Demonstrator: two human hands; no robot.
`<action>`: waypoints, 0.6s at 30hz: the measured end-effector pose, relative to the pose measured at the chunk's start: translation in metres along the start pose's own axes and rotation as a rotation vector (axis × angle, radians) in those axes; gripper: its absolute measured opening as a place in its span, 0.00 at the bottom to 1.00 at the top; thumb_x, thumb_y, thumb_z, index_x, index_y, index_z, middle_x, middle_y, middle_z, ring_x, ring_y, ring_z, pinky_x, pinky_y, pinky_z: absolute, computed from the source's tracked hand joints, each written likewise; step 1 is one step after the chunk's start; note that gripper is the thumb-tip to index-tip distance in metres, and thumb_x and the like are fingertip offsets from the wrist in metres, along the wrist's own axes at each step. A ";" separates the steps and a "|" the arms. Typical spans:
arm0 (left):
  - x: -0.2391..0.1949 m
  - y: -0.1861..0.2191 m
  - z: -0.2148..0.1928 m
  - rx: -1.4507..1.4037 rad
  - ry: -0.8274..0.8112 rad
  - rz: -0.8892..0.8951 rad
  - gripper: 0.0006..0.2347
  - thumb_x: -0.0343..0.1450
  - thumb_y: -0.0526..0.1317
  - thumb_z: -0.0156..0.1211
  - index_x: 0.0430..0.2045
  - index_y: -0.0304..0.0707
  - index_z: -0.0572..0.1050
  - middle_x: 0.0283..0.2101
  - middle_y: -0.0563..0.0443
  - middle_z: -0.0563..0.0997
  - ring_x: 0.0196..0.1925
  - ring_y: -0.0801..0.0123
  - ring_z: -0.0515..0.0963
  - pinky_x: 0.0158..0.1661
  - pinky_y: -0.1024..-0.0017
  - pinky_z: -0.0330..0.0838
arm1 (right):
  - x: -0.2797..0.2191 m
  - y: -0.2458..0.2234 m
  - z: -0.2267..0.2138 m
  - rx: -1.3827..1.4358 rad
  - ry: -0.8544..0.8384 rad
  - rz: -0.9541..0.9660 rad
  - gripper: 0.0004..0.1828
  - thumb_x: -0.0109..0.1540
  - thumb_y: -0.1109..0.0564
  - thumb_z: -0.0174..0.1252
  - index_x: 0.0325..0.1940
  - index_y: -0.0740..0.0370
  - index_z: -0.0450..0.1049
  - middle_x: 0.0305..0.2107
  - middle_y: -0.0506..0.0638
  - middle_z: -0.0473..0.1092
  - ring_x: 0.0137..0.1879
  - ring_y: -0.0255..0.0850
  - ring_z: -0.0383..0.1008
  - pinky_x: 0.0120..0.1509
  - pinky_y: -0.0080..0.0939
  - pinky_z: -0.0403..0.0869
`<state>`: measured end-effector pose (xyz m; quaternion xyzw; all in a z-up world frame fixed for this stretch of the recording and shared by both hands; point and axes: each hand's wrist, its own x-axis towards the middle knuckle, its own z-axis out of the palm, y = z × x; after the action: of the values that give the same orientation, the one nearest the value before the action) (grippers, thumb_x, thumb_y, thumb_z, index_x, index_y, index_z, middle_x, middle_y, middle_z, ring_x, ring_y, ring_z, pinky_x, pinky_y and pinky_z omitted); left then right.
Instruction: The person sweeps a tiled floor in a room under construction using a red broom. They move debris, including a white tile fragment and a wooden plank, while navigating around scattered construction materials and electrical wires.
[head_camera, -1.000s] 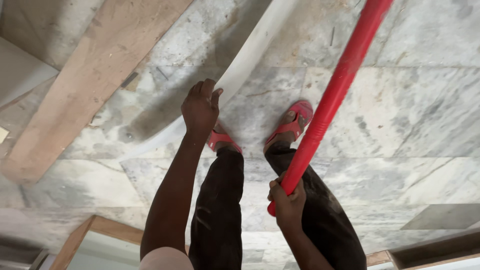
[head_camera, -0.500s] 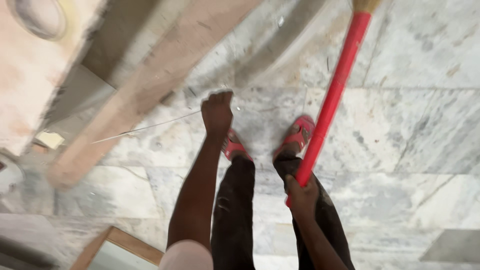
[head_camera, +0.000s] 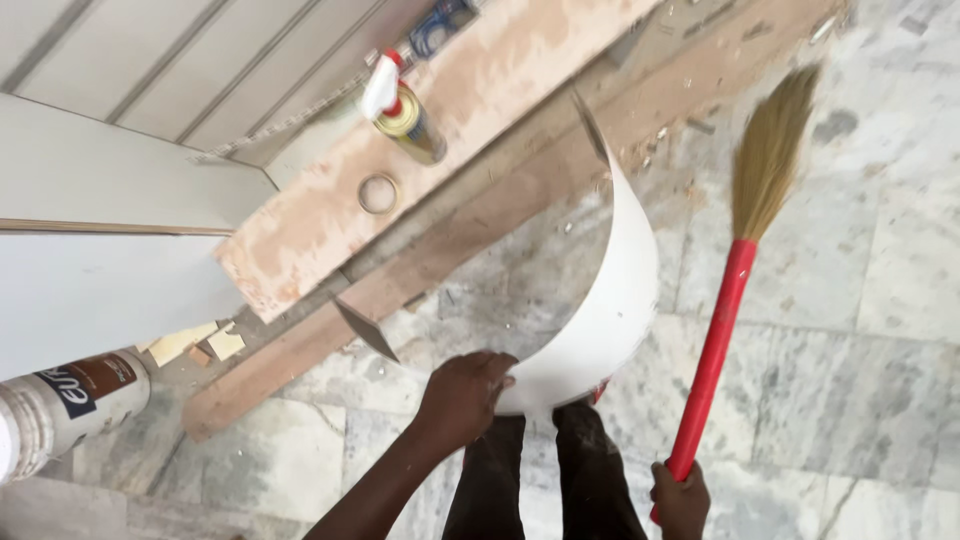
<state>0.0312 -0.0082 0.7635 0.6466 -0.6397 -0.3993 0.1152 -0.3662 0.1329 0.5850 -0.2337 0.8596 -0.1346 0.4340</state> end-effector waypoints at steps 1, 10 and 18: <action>-0.011 0.021 -0.026 -0.027 -0.045 -0.037 0.09 0.72 0.40 0.60 0.43 0.40 0.76 0.37 0.44 0.83 0.41 0.49 0.81 0.41 0.54 0.73 | -0.005 -0.004 -0.002 -0.044 0.019 0.009 0.17 0.57 0.56 0.63 0.47 0.67 0.72 0.20 0.57 0.69 0.22 0.42 0.70 0.28 0.46 0.70; -0.048 0.139 -0.246 0.026 0.010 0.054 0.17 0.72 0.45 0.57 0.54 0.42 0.73 0.42 0.38 0.83 0.43 0.44 0.82 0.42 0.51 0.73 | -0.064 -0.053 -0.018 -0.102 0.018 0.088 0.22 0.54 0.56 0.64 0.48 0.71 0.74 0.17 0.59 0.69 0.20 0.47 0.72 0.29 0.48 0.72; 0.070 0.136 -0.366 0.489 0.266 -0.055 0.17 0.77 0.46 0.53 0.58 0.41 0.69 0.38 0.38 0.83 0.43 0.50 0.83 0.43 0.48 0.73 | -0.091 -0.062 -0.017 -0.071 -0.024 0.105 0.21 0.53 0.55 0.64 0.47 0.70 0.74 0.16 0.59 0.70 0.19 0.47 0.73 0.27 0.48 0.72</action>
<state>0.1644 -0.2264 1.0664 0.7192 -0.6784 -0.1476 0.0279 -0.3156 0.1279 0.6839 -0.2053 0.8695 -0.0781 0.4423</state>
